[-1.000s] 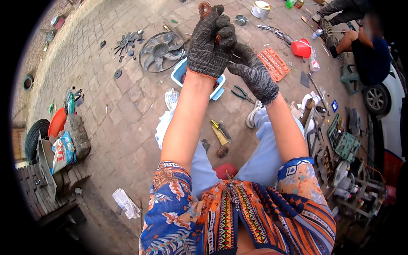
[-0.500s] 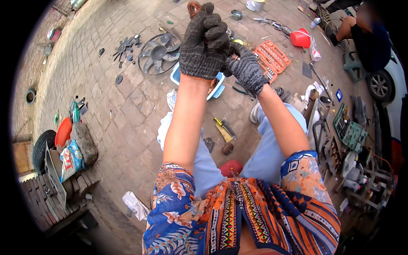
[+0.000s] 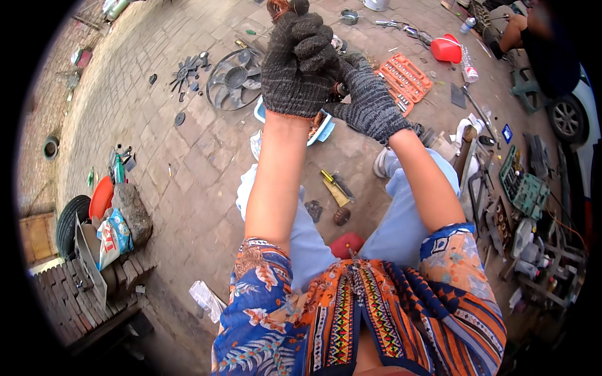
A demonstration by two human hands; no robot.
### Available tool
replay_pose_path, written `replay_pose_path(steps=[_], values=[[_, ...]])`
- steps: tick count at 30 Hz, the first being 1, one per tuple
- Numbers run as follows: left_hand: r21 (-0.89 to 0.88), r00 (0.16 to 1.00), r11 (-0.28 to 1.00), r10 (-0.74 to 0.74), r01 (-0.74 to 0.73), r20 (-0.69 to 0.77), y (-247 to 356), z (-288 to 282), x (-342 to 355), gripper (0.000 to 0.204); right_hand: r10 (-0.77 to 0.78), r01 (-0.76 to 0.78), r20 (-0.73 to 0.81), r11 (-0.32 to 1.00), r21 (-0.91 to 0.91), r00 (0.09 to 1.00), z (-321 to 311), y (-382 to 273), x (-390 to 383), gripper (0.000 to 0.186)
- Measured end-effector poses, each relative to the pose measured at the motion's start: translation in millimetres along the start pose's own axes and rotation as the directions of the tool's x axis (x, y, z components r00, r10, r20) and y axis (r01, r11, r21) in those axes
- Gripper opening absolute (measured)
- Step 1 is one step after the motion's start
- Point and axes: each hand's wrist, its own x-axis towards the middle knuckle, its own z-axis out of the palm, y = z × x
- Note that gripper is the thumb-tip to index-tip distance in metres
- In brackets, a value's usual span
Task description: The person sits on a low stool in a cluttered outdoor workshop and winds a copper wire coil around a small metal component using both gloved hands. The person repeatedly picks up the coil and the component, wraps the wire, and places the items back into a blue plastic bin.
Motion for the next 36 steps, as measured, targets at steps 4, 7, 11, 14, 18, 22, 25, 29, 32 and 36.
replay_pose_path(steps=[4, 7, 11, 14, 18, 22, 25, 29, 32, 36], values=[[0.000, 0.998, 0.998, -0.057, 0.057, -0.009, -8.3, -6.0, -0.6, 0.026, 0.115, -0.120, 0.051, 0.986, 0.119, 0.992, -2.5, 4.0, 1.0, 0.060], [-0.055, 0.994, 0.993, -0.101, 0.103, 0.047, -17.0, -2.9, 0.7, 0.027, 0.249, -0.386, 0.323, 0.785, 0.485, 0.913, 2.4, 13.3, 7.3, 0.059], [-0.108, 0.982, 0.984, -0.126, 0.142, 0.142, -31.2, 4.1, 7.3, 0.027, 0.070, -0.076, 0.039, 0.660, 0.747, 0.997, 30.9, 36.6, 6.7, 0.055], [-0.063, 0.977, 0.992, -0.096, 0.109, 0.192, -27.9, -6.3, 9.8, 0.027, 0.301, -0.308, 0.184, 0.441, 0.843, 0.936, 25.1, 23.1, 4.5, 0.053], [-0.164, 0.990, 0.986, -0.019, 0.042, 0.140, -23.0, -0.9, 11.9, 0.024, 0.233, -0.182, -0.018, 0.801, 0.571, 0.972, 11.4, 17.9, 4.9, 0.055], [-0.099, 0.994, 0.994, 0.052, -0.043, 0.096, -22.7, 11.6, 11.0, 0.022, 0.207, -0.169, -0.079, 0.923, 0.346, 0.975, -8.0, 11.0, 12.3, 0.056], [-0.127, 0.997, 0.992, 0.035, -0.026, 0.069, -26.1, 10.2, 11.0, 0.022, 0.083, -0.053, -0.216, 0.989, 0.142, 0.973, -0.5, 21.5, 12.5, 0.052], [-0.145, 0.992, 0.989, 0.058, -0.042, 0.109, -18.1, 15.6, 10.8, 0.026, 0.079, -0.020, -0.306, 0.981, 0.192, 0.949, -10.2, 11.7, 20.6, 0.046], [-0.066, 0.976, 0.983, 0.179, -0.172, 0.123, -7.5, 27.7, 9.7, 0.024, -0.045, 0.125, -0.386, 0.974, 0.186, 0.921, -18.1, -0.6, 18.3, 0.045], [-0.165, 0.949, 0.973, 0.198, -0.161, 0.245, -0.6, 32.3, 9.5, 0.025, -0.145, 0.245, -0.436, 0.952, 0.184, 0.888, -15.9, -6.3, 17.3, 0.049]])
